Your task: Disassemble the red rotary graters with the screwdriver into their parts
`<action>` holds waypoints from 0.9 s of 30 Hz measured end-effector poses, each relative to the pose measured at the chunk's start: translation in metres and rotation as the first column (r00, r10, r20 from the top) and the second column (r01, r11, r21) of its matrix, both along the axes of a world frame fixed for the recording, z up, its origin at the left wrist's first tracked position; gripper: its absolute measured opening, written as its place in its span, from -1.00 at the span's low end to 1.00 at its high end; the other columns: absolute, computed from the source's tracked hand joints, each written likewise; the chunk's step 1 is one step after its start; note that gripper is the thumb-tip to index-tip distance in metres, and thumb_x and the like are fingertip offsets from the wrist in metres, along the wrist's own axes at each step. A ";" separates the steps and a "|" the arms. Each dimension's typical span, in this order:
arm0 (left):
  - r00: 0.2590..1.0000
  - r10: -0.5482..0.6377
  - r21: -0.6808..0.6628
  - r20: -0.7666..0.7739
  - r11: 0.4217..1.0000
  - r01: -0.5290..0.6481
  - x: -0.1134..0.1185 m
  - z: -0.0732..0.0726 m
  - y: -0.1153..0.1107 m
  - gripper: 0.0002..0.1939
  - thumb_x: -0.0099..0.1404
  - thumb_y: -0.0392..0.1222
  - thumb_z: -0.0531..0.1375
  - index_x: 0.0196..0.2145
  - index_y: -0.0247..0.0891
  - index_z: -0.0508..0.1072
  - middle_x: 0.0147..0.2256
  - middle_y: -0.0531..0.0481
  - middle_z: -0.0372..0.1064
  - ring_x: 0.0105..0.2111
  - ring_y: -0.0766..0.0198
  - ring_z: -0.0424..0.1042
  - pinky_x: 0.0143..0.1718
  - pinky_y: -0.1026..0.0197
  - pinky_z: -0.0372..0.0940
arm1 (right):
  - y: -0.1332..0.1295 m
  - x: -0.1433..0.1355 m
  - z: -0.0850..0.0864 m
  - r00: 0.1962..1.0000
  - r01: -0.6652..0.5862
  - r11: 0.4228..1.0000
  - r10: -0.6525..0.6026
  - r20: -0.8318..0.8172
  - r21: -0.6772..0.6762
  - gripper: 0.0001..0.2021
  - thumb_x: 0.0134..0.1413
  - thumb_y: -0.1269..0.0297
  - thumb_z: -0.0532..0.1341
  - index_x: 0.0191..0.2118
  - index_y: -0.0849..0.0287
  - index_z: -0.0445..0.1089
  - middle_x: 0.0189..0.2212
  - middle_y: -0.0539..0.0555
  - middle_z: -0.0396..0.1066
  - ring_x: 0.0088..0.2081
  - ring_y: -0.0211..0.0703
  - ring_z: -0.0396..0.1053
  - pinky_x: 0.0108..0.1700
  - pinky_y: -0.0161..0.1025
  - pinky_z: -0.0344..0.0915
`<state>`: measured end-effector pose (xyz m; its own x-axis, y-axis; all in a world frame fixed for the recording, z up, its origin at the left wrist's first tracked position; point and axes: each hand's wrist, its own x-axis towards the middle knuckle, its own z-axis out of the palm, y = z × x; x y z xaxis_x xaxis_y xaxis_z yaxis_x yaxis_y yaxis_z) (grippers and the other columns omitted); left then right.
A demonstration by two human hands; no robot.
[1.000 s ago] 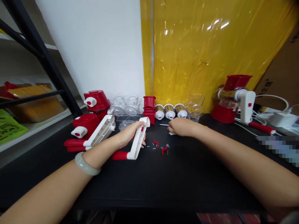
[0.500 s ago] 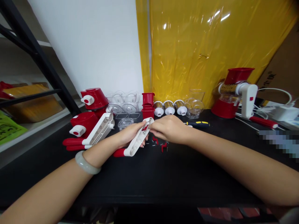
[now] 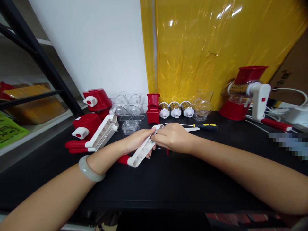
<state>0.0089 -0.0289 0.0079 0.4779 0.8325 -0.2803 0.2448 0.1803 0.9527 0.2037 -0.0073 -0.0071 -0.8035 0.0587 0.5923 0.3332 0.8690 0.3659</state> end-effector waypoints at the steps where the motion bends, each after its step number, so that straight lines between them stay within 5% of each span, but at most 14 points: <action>1: 1.000 -0.002 0.006 -0.010 1.000 0.002 0.000 0.000 0.000 -0.41 0.20 0.33 0.13 -0.44 -0.36 0.43 -0.60 -0.04 0.39 -0.68 0.29 0.35 -0.65 0.24 0.32 | 0.000 0.000 0.000 1.000 -0.005 1.000 0.005 -0.010 0.009 -0.74 0.34 0.31 0.03 -0.32 0.19 0.41 -0.49 0.02 0.41 -0.48 -0.28 0.28 -0.43 -0.26 -0.03; 8: 0.995 0.030 0.172 -0.097 0.985 -0.013 -0.003 0.004 0.007 -0.55 0.20 0.20 0.20 -0.32 -0.31 0.44 -0.52 0.02 0.41 -0.56 0.27 0.40 -0.55 0.26 0.27 | 0.011 0.008 -0.002 1.000 0.026 0.999 -0.026 -0.012 -0.044 -0.69 0.34 0.24 0.02 -0.35 0.16 0.43 -0.46 0.01 0.43 -0.48 -0.31 0.27 -0.46 -0.27 -0.07; 16: 0.957 -0.082 0.364 -0.278 0.913 0.184 -0.011 0.013 0.013 -0.64 0.06 -0.14 0.33 -0.18 -0.32 0.44 -0.26 -0.04 0.47 -0.31 0.24 0.44 -0.29 0.22 0.30 | 0.028 0.018 -0.006 0.996 0.050 0.954 -0.071 -0.059 -0.297 -0.79 0.29 0.24 0.09 -0.20 0.15 0.47 -0.35 0.06 0.50 -0.37 -0.27 0.37 -0.39 -0.32 0.09; 27: 0.963 -0.007 0.339 -0.270 0.935 0.102 -0.008 0.011 0.012 -0.71 0.08 -0.18 0.27 -0.23 -0.32 0.43 -0.41 -0.01 0.49 -0.57 0.38 0.35 -0.58 0.35 0.15 | 0.032 0.017 -0.006 0.993 -0.079 0.906 0.033 -0.116 -0.417 -0.84 0.24 0.31 0.14 -0.18 0.19 0.46 -0.29 0.12 0.46 -0.28 -0.21 0.40 -0.27 -0.30 0.25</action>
